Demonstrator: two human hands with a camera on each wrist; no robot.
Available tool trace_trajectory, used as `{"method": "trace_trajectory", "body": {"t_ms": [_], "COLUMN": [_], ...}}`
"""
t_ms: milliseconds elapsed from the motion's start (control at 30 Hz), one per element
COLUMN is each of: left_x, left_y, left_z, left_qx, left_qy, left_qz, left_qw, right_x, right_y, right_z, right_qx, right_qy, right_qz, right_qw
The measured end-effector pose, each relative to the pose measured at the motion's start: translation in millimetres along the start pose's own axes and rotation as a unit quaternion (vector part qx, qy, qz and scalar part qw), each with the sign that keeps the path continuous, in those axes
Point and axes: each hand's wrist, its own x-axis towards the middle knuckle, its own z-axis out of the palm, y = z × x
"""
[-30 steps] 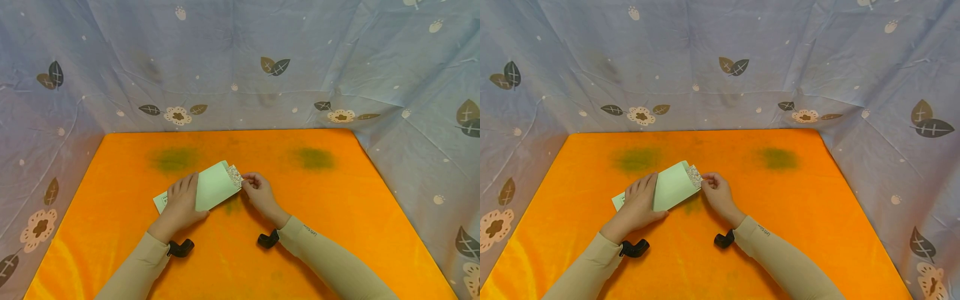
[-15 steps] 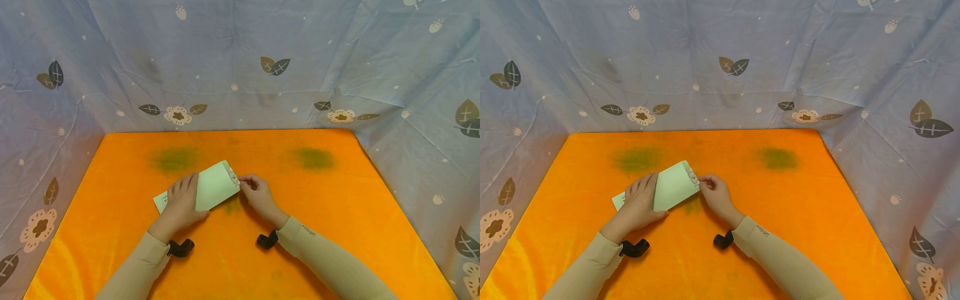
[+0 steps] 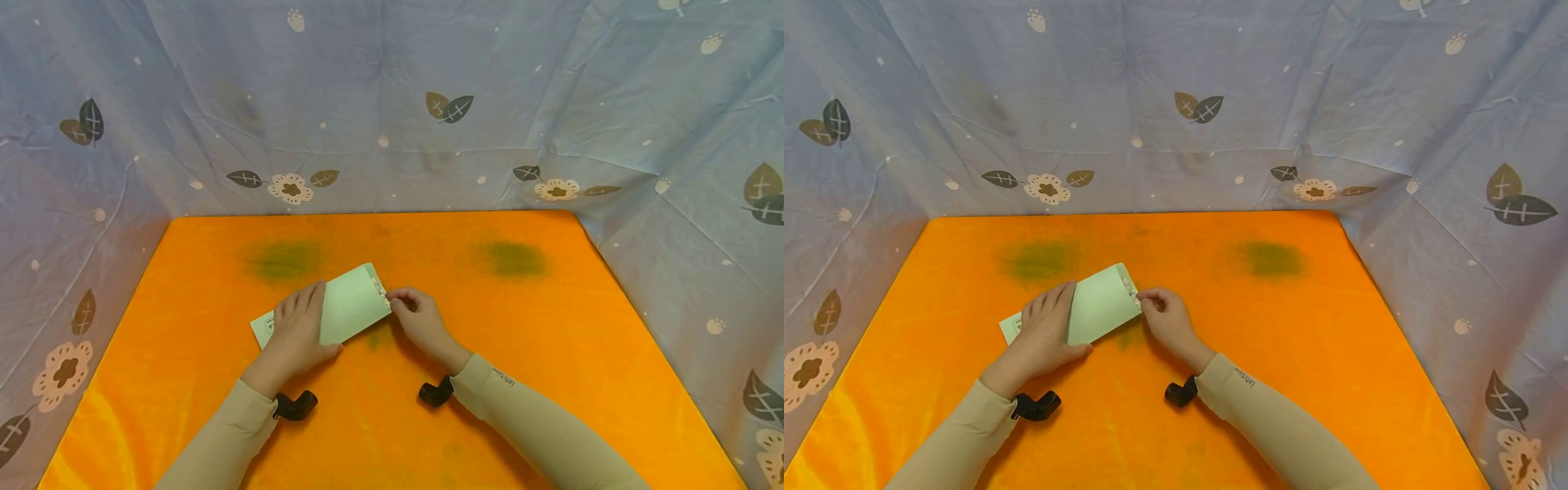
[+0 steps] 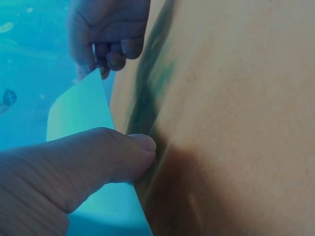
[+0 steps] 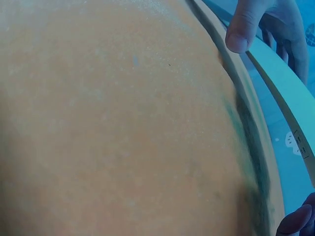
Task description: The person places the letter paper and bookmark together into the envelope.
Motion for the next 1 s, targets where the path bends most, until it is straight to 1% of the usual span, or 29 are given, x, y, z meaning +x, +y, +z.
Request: {"method": "trace_trajectory", "body": {"t_ms": [200,400,533,567,800,1000], "left_x": [0.6,0.2,0.4,0.4,0.7,0.8], "left_y": [0.2,0.8,1.0,1.0,0.9,-0.7], "left_z": [0.7,1.1,1.2,1.2,1.6,3.0], "left_qx": [-0.003,-0.004,-0.003,-0.002,0.002,0.002], "left_qy": [0.004,0.008,0.010,0.010,0.006,0.004], "left_qz": [0.002,0.005,0.003,0.003,0.000,-0.001], "left_qw": [1.0000,0.9999,0.9999,0.9999,1.0000,1.0000], "right_x": [-1.9,-13.2,-15.4,-15.0,-0.6,-1.1], "right_y": [-5.1,-30.3,-34.6,-34.3,2.7,6.5], "right_z": [1.4,2.2,3.4,3.5,5.4,6.7], "right_qx": [-0.015,-0.033,-0.038,-0.040,-0.032,-0.045], "right_qy": [-0.002,-0.002,0.004,0.004,0.005,0.014], "right_qz": [-0.002,-0.017,-0.014,-0.014,-0.004,-0.018], "right_qw": [1.000,0.999,0.999,0.999,0.999,0.999]}}
